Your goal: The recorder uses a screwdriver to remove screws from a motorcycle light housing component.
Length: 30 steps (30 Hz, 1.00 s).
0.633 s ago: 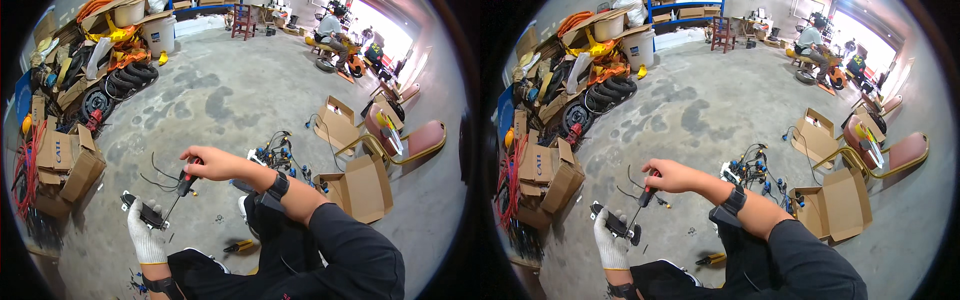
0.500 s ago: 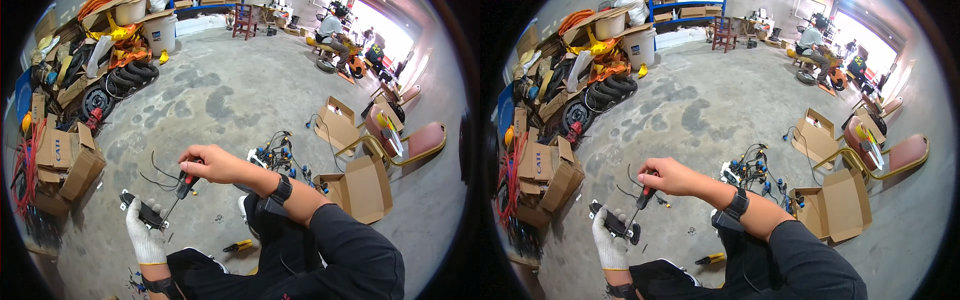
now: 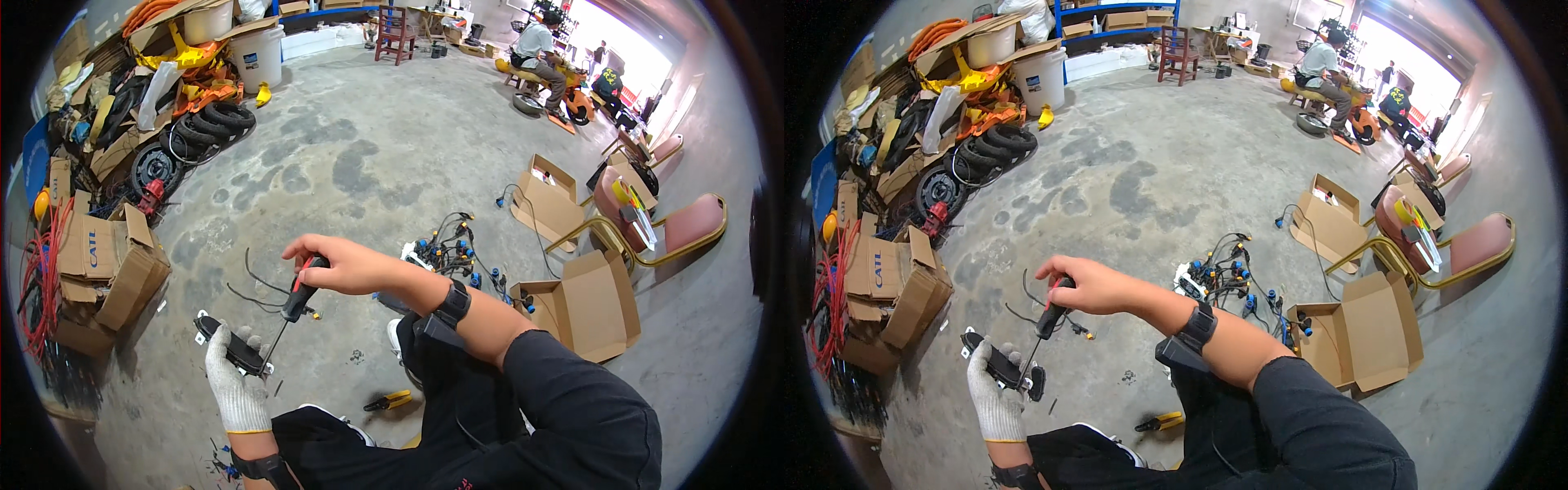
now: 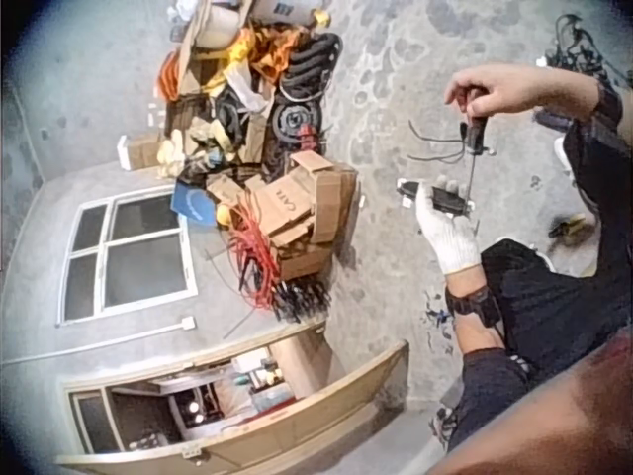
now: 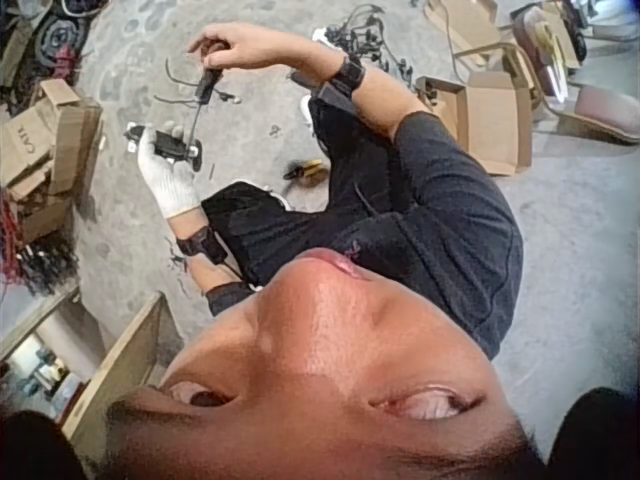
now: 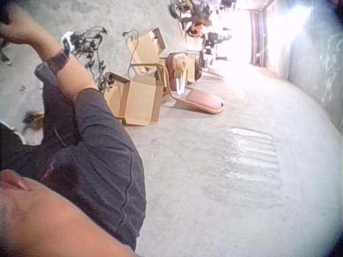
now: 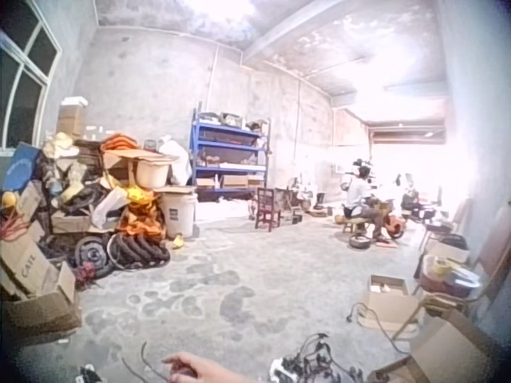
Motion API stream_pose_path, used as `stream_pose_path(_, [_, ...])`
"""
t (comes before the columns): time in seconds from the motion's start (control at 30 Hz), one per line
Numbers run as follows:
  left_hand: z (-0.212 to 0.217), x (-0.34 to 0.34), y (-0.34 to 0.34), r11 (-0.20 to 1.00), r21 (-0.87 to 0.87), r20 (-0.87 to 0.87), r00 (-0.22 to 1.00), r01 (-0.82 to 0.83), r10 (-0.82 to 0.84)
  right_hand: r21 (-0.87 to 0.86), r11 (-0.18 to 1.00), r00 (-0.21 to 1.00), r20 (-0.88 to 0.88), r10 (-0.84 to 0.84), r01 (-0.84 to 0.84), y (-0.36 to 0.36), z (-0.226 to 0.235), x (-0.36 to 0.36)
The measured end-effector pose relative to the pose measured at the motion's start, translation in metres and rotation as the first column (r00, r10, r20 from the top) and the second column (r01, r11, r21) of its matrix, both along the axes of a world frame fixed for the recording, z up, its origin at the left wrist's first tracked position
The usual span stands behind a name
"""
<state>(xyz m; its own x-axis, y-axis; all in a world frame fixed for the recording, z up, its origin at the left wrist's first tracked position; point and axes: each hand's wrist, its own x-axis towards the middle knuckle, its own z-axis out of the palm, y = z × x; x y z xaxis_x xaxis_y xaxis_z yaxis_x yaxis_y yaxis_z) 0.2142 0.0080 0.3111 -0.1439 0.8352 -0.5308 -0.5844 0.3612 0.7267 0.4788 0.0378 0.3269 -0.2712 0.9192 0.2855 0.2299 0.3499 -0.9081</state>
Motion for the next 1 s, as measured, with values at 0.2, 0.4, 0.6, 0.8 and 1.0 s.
stream_pose_path(0.2, [-0.004, 0.0, 0.0, 1.0, -0.014, -0.029, 1.0, -0.004, 0.004, -0.384, 0.923, 0.994, 0.112, 0.017, 0.027, -0.015, 0.044, -0.005])
stream_pose_path(0.4, [-0.006, -0.002, 0.002, 1.0, -0.014, -0.047, 0.999, -0.01, 0.01, -0.24, 0.971, 0.999, -0.031, -0.022, 0.014, -0.004, 0.013, -0.002])
stream_pose_path(0.6, [-0.003, 0.002, -0.001, 1.0, -0.018, 0.017, 1.0, -0.013, 0.013, -0.24, 0.97, 0.999, 0.006, 0.032, -0.03, -0.014, 0.028, -0.005])
stream_pose_path(0.8, [-0.01, -0.002, 0.003, 0.999, -0.037, -0.031, 1.0, -0.002, 0.001, -0.178, 0.983, 0.993, -0.114, 0.032, -0.053, -0.004, 0.006, -0.004])
stream_pose_path(1.0, [-0.002, 0.001, -0.001, 0.999, -0.018, -0.019, 0.999, 0.028, -0.028, -0.288, 0.951, 0.984, 0.169, -0.063, 0.11, 0.004, 0.007, -0.001])
